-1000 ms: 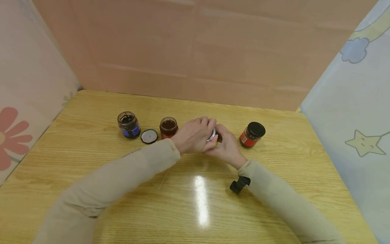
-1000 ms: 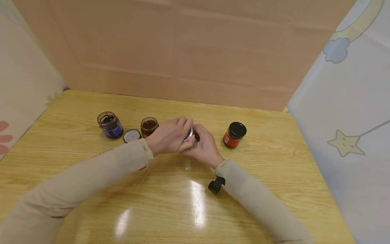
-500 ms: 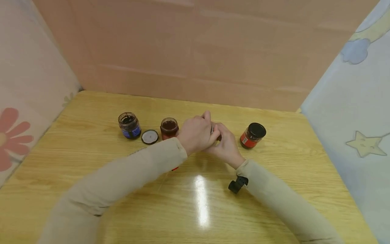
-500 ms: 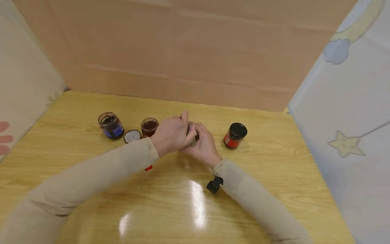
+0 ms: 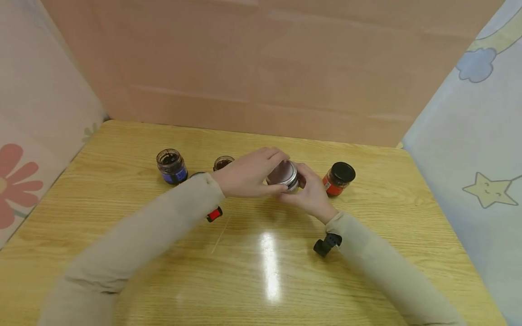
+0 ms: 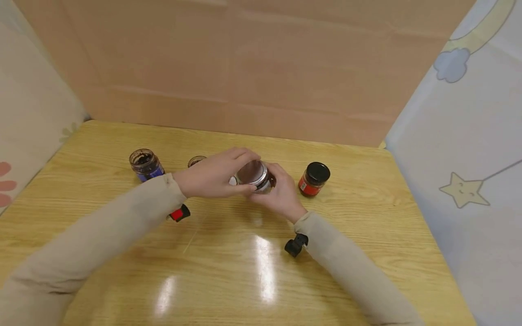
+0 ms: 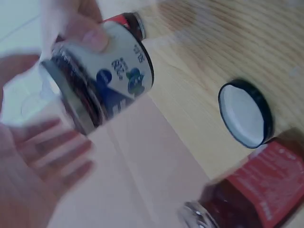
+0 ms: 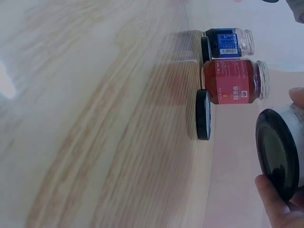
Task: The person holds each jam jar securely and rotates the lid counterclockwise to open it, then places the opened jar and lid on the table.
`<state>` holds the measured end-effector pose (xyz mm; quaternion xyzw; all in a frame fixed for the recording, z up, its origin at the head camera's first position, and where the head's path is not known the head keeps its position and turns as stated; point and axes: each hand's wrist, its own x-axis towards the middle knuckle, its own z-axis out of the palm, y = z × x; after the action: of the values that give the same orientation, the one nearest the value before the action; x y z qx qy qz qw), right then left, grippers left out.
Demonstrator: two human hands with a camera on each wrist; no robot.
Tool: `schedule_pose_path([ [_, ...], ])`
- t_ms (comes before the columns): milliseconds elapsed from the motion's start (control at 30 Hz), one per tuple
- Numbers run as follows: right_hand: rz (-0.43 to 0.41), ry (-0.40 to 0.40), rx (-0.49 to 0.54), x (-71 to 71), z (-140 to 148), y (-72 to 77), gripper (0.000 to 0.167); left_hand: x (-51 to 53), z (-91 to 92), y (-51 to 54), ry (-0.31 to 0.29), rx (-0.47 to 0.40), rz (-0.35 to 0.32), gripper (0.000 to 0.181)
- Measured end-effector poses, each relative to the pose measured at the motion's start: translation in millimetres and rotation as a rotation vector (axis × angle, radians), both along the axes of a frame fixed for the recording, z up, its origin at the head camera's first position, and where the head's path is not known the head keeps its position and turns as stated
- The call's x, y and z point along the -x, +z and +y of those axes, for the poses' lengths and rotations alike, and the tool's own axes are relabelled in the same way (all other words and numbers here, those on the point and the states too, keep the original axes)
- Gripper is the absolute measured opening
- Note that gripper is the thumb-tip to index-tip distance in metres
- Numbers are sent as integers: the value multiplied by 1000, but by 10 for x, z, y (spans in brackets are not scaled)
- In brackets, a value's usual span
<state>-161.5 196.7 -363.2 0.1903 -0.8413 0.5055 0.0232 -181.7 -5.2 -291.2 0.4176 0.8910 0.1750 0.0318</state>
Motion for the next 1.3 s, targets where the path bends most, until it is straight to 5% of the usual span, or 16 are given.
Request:
schedule_pose_path([
  [100,-21,15,-2,2,23,13,68,34,-71,26,-119,-64,-51,62],
  [200,-24,32,-13,-2,36,24,71,52,-107,57,-170,-90,-100,65],
  [700,-59,81,-52,-15,29,19,70,63,-88,105,-243,-48,-169,64],
  [900,-39,88,-63,-11,38,-12,72,38,-62,98,-193,-30,-132,64],
  [1300,-39,41,-26,-6,34,18,69,-57,36,21,33,-78,8,57],
])
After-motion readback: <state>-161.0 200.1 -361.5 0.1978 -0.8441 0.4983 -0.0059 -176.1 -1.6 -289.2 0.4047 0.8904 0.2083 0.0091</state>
